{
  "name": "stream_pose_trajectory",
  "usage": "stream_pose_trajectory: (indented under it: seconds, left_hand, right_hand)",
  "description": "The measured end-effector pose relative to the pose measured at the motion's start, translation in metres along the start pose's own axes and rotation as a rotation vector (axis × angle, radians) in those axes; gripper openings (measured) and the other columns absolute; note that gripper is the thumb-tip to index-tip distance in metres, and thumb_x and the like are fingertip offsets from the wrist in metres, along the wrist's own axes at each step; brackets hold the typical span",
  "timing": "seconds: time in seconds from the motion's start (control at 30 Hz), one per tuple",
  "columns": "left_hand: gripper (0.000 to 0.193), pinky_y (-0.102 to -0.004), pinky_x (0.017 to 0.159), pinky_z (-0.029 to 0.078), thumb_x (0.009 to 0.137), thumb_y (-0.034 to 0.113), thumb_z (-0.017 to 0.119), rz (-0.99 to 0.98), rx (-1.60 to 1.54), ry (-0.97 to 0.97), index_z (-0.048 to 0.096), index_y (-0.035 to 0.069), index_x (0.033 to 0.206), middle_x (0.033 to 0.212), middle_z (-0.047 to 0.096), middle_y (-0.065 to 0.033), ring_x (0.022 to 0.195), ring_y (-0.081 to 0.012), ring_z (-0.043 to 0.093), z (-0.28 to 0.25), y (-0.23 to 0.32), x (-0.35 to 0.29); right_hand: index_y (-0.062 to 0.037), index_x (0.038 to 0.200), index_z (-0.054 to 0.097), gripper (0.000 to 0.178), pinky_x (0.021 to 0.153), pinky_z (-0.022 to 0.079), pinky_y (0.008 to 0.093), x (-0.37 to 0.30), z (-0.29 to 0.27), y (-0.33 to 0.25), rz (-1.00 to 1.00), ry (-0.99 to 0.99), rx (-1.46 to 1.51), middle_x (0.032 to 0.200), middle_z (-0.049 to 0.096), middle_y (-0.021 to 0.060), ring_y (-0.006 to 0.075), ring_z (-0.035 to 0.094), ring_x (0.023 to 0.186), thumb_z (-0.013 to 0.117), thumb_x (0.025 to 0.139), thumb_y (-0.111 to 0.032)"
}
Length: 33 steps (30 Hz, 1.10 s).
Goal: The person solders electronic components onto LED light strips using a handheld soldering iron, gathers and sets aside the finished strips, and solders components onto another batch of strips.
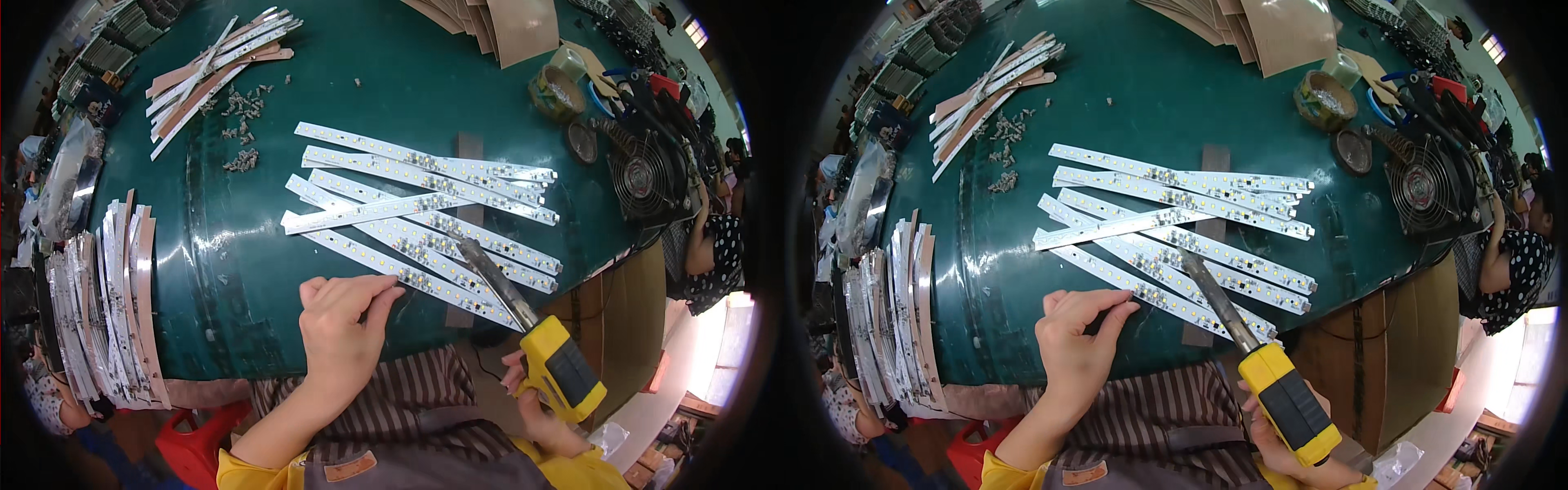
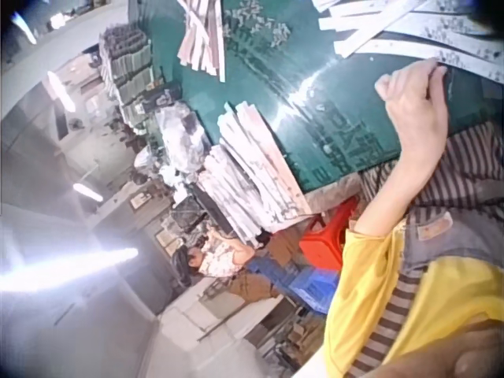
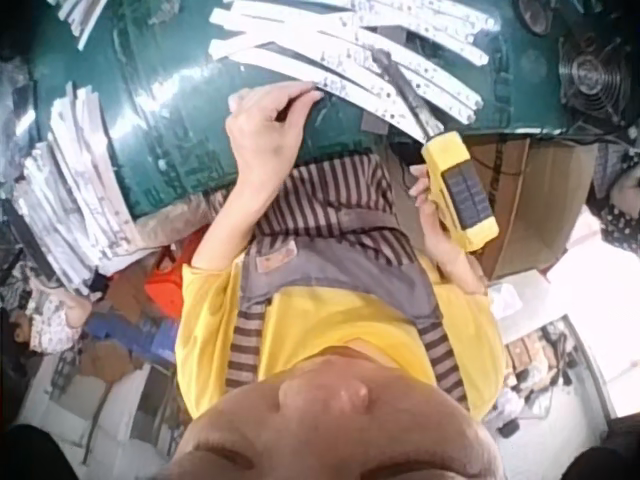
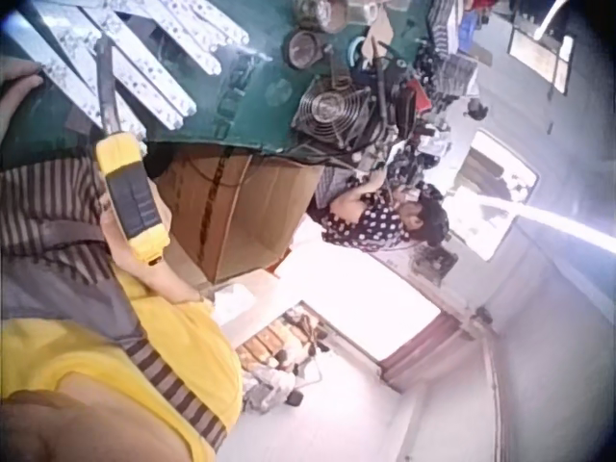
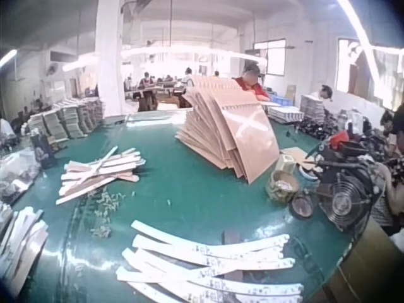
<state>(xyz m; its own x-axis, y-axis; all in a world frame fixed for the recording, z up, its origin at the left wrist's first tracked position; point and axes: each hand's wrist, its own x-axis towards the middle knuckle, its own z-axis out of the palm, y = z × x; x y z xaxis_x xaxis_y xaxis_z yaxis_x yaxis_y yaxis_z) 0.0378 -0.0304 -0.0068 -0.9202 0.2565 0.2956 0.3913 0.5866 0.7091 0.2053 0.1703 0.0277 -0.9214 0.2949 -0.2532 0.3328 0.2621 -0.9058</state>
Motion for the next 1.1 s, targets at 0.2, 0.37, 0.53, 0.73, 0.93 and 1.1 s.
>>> stream_pose_trajectory:
  seconds: [0.2, 0.37, 0.53, 0.73, 0.93, 1.1]
  left_hand:
    - [0.017, -0.0305, 0.074, 0.041, 0.07, 0.005, 0.084, 0.01, 0.021, 0.026, 0.075, 0.007, 0.085, 0.081, 0.073, -0.0046, 0.068, -0.0181, 0.063, 0.001, -0.002, -0.005]
    - [0.016, -0.0317, 0.076, 0.042, 0.072, 0.004, 0.082, 0.022, -0.008, 0.007, 0.074, 0.007, 0.086, 0.082, 0.072, -0.0041, 0.07, -0.0191, 0.064, 0.003, -0.001, -0.003]
    - [0.016, -0.0298, 0.077, 0.042, 0.071, 0.002, 0.082, -0.004, -0.007, 0.001, 0.076, 0.006, 0.085, 0.082, 0.073, -0.0051, 0.072, -0.0182, 0.064, 0.003, 0.0, 0.001]
    - [0.018, -0.0303, 0.077, 0.041, 0.069, 0.0, 0.08, 0.13, 0.084, -0.016, 0.077, 0.008, 0.085, 0.082, 0.068, -0.0008, 0.076, -0.018, 0.063, 0.002, 0.0, 0.003]
    - [0.018, -0.0369, 0.08, 0.034, 0.072, 0.0, 0.072, 0.288, 0.176, -0.035, 0.073, 0.007, 0.089, 0.089, 0.066, 0.0012, 0.081, -0.016, 0.061, 0.002, -0.003, 0.001]
    - [0.022, -0.0364, 0.084, 0.038, 0.068, -0.003, 0.076, 0.357, 0.204, 0.016, 0.07, 0.009, 0.086, 0.085, 0.069, 0.0003, 0.077, -0.017, 0.065, 0.002, -0.002, -0.001]
  right_hand:
    - [-0.002, 0.102, 0.064, 0.015, 0.076, 0.055, 0.0313, -0.007, -0.001, 0.001, 0.036, -0.034, -0.002, 0.092, 0.069, 0.0097, 0.0237, 0.071, 0.092, 0.062, 0.09, -0.01]
    - [-0.0035, 0.1, 0.065, 0.013, 0.075, 0.055, 0.0311, -0.005, -0.003, 0.003, -0.001, -0.066, -0.089, 0.09, 0.069, 0.0095, 0.0234, 0.071, 0.087, 0.062, 0.09, -0.01]
    - [-0.0063, 0.095, 0.066, 0.009, 0.069, 0.055, 0.0325, -0.005, -0.003, 0.011, -0.108, -0.03, -0.16, 0.087, 0.068, 0.0087, 0.0241, 0.069, 0.079, 0.063, 0.088, -0.011]
    - [-0.0054, 0.094, 0.065, 0.009, 0.071, 0.055, 0.0308, -0.003, -0.004, 0.006, -0.082, -0.057, -0.148, 0.089, 0.068, 0.0094, 0.0233, 0.069, 0.079, 0.063, 0.087, -0.01]
    - [0.0039, 0.109, 0.056, 0.022, 0.078, 0.055, 0.0248, -0.006, 0.0, 0.008, 0.055, -0.029, 0.056, 0.102, 0.069, 0.0157, 0.0187, 0.07, 0.089, 0.062, 0.087, 0.001]
    - [0.0053, 0.11, 0.055, 0.025, 0.078, 0.055, 0.0242, -0.008, 0.002, 0.015, 0.212, 0.01, 0.56, 0.108, 0.067, 0.019, 0.0169, 0.069, 0.088, 0.062, 0.087, 0.004]
